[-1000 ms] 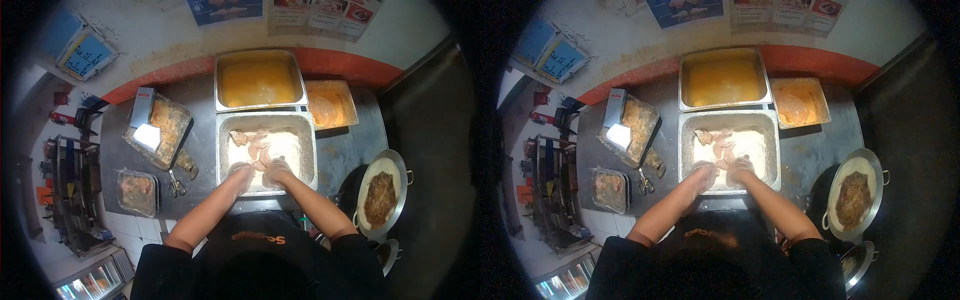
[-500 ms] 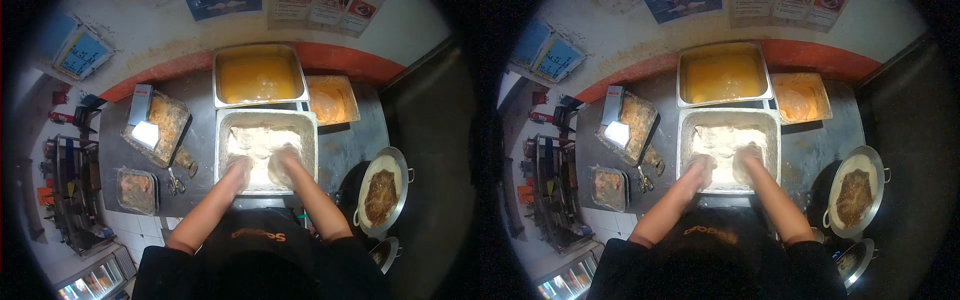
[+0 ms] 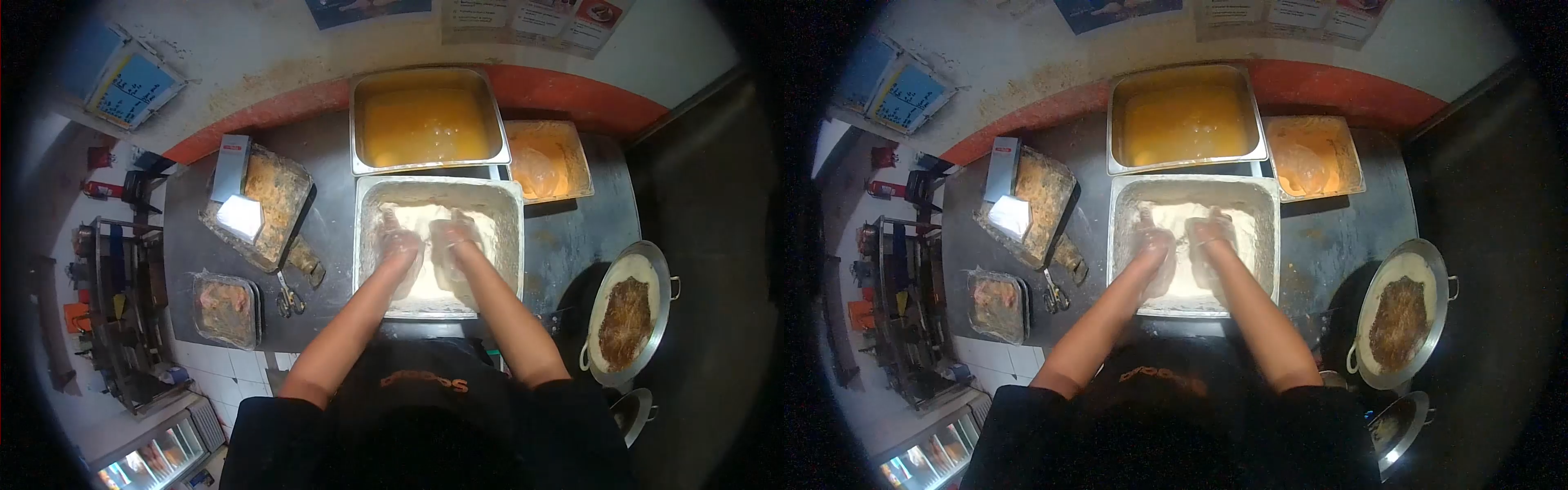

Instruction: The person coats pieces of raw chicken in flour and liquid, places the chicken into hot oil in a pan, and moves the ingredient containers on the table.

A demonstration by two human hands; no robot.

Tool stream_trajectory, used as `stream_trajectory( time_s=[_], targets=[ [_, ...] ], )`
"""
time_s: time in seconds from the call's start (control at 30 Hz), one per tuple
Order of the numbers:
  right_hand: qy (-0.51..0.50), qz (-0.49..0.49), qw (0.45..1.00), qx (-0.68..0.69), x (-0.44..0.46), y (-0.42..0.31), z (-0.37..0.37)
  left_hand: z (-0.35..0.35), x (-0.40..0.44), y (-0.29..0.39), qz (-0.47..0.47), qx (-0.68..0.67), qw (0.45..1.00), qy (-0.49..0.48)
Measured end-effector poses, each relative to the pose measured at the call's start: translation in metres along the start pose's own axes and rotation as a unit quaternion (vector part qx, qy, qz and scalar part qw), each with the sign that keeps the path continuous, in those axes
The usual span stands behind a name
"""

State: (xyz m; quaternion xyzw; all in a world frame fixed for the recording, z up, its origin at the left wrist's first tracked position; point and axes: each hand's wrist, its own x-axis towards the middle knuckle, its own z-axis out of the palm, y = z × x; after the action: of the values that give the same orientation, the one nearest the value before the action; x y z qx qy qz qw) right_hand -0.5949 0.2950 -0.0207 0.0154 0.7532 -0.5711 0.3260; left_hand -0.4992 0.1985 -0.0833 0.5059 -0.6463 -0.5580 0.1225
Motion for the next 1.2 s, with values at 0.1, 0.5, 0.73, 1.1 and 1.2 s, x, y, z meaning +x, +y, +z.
stream_trajectory(
  time_s=[0.1,0.5,0.73,1.1,1.2],
  targets=[
    [0.043,-0.003,0.92,-0.388,0.0,-0.019,0.033,0.001,-0.003,0.042,0.01,0.074,0.997,0.013],
    [-0.112,-0.057,0.978,-0.168,-0.029,-0.021,-0.057,-0.052,-0.038,0.028,-0.163,-0.147,0.955,-0.2],
    [-0.088,-0.13,0.952,-0.264,-0.007,0.062,0.007,-0.008,-0.038,0.029,-0.251,-0.28,0.885,-0.274],
    [-0.016,0.001,0.945,-0.326,0.036,0.022,0.013,0.019,0.031,0.01,-0.019,0.007,0.981,-0.192],
    [-0.084,-0.028,0.949,-0.302,0.041,0.04,0.034,0.02,-0.005,0.051,-0.055,-0.117,0.971,-0.202]
  ],
)
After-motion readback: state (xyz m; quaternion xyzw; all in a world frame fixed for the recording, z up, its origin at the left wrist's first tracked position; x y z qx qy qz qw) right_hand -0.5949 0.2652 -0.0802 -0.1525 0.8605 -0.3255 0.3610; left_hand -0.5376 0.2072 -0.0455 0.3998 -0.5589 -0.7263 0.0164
